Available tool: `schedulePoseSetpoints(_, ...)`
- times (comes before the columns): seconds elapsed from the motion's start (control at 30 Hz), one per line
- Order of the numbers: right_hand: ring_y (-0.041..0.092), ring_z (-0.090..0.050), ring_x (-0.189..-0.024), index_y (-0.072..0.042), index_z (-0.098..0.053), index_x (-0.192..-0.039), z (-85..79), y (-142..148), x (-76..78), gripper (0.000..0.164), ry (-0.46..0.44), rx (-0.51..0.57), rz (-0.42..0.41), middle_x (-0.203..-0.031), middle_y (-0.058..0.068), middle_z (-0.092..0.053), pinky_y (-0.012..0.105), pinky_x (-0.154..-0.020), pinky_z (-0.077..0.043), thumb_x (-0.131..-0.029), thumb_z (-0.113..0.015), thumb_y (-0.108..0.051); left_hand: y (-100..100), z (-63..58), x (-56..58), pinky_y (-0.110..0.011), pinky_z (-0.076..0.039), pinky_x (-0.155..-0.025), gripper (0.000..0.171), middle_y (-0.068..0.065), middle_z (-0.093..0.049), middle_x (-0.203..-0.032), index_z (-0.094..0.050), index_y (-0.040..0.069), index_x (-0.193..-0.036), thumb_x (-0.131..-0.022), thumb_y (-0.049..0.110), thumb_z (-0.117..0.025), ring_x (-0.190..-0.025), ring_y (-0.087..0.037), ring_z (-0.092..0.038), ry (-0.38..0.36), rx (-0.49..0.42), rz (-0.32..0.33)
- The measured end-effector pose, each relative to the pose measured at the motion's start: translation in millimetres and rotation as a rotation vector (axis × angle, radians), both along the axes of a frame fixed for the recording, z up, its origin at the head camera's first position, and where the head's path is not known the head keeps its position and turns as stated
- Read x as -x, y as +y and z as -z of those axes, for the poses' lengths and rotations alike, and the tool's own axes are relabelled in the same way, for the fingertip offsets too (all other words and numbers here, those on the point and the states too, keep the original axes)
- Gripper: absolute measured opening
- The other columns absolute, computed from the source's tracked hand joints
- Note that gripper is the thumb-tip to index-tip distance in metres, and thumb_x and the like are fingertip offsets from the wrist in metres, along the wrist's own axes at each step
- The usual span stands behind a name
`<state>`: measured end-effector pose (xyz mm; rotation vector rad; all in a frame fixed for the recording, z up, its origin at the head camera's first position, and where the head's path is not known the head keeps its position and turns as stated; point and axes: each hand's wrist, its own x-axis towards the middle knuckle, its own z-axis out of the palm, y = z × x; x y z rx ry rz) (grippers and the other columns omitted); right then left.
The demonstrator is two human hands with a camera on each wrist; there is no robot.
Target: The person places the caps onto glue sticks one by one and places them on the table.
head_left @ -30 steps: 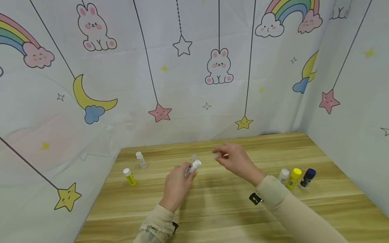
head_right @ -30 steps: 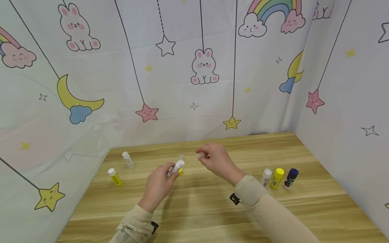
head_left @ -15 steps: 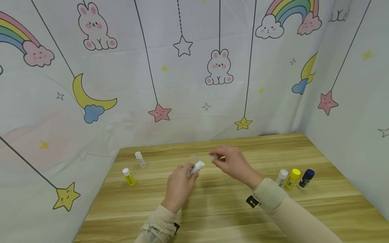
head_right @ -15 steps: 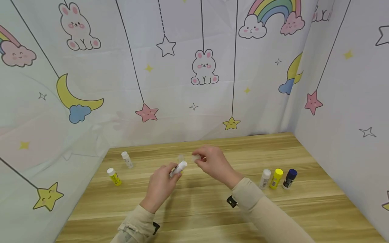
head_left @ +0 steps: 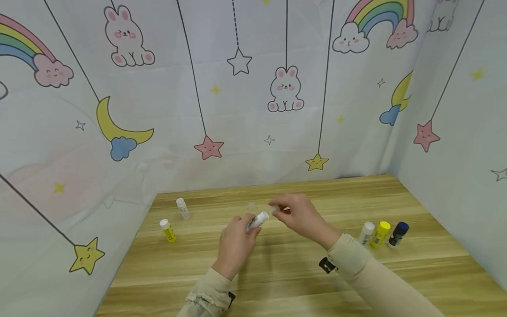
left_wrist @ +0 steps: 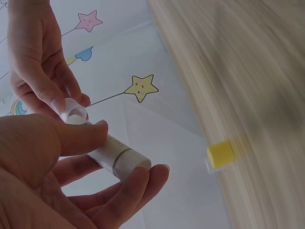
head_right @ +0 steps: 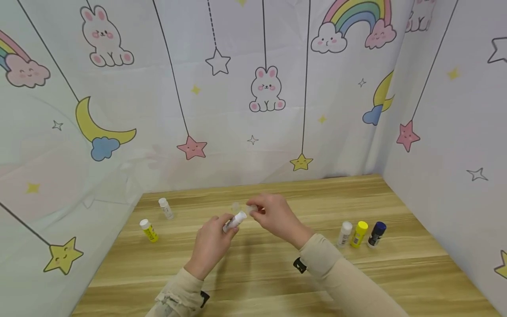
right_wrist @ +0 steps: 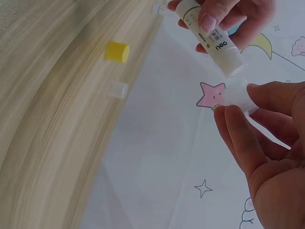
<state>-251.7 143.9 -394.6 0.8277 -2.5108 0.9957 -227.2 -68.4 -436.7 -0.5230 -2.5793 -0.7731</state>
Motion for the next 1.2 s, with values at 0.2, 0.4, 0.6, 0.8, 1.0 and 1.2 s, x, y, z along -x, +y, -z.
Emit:
schedulePoseSetpoints(0.2,0.005,-0.066,-0.083,-0.01,-0.076,-0.111,3.2,-3.3,-1.2,0.022,-0.001,0.001,-0.006,-0.106,0.002,-0.073,0.018,-0.071,-0.055,-0.09,-0.076,-0.005,0.6,1.6,-1.2,-0.029,-0.045,-0.051,0.024,-0.005,-0.063,-0.083,-0.072,0.013,-0.109,-0.089,0.021,-0.08,-0.063,-0.013,-0.054,-0.002,-0.001,0.005)
schedulePoseSetpoints(0.4,0.005,-0.066,-0.082,-0.01,-0.076,-0.111,6.0,-5.0,-2.1,0.02,-0.003,0.016,-0.022,-0.103,0.0,-0.073,0.018,-0.071,-0.055,-0.091,-0.075,-0.006,1.0,1.2,-2.2,-0.029,-0.044,-0.05,0.025,-0.004,-0.063,-0.083,-0.072,0.014,-0.109,-0.088,0.023,-0.081,-0.061,-0.012,-0.052,0.02,0.003,0.008)
schedulePoseSetpoints(0.6,0.004,-0.065,-0.082,-0.011,-0.076,-0.111,7.2,-5.7,-3.2,0.019,-0.001,0.012,-0.027,-0.101,-0.001,-0.072,0.018,-0.072,-0.055,-0.092,-0.074,-0.007,1.2,2.5,-2.8,-0.028,-0.043,-0.05,0.025,-0.003,-0.062,-0.081,-0.073,0.014,-0.108,-0.086,0.022,-0.082,-0.06,-0.012,-0.052,0.052,0.002,0.015)
schedulePoseSetpoints(0.8,0.004,-0.065,-0.083,-0.01,-0.075,-0.112,5.3,-7.8,-4.3,0.019,-0.002,0.005,-0.043,-0.101,-0.001,-0.072,0.019,-0.072,-0.056,-0.094,-0.073,-0.009,2.1,3.1,-2.6,-0.029,-0.045,-0.051,0.026,-0.004,-0.062,-0.082,-0.073,0.013,-0.109,-0.087,0.021,-0.082,-0.061,-0.013,-0.053,0.054,0.003,0.013)
schedulePoseSetpoints(1.0,0.004,-0.065,-0.084,-0.011,-0.075,-0.113,5.0,-8.4,-5.1,0.019,-0.01,-0.001,-0.038,-0.102,-0.003,-0.072,0.019,-0.073,-0.055,-0.094,-0.072,-0.01,3.1,0.6,-3.9,-0.029,-0.046,-0.052,0.027,-0.006,-0.063,-0.084,-0.073,0.012,-0.111,-0.087,0.022,-0.081,-0.061,-0.013,-0.052,0.05,0.005,0.011)
schedulePoseSetpoints(1.2,0.004,-0.066,-0.082,-0.011,-0.076,-0.112,4.8,-8.8,-6.3,0.018,0.0,-0.01,-0.033,-0.102,-0.002,-0.072,0.019,-0.072,-0.055,-0.095,-0.072,-0.01,4.0,1.5,-4.1,-0.032,-0.049,-0.055,0.027,-0.007,-0.063,-0.085,-0.073,0.011,-0.109,-0.086,0.021,-0.082,-0.064,-0.016,-0.057,0.077,0.0,0.005)
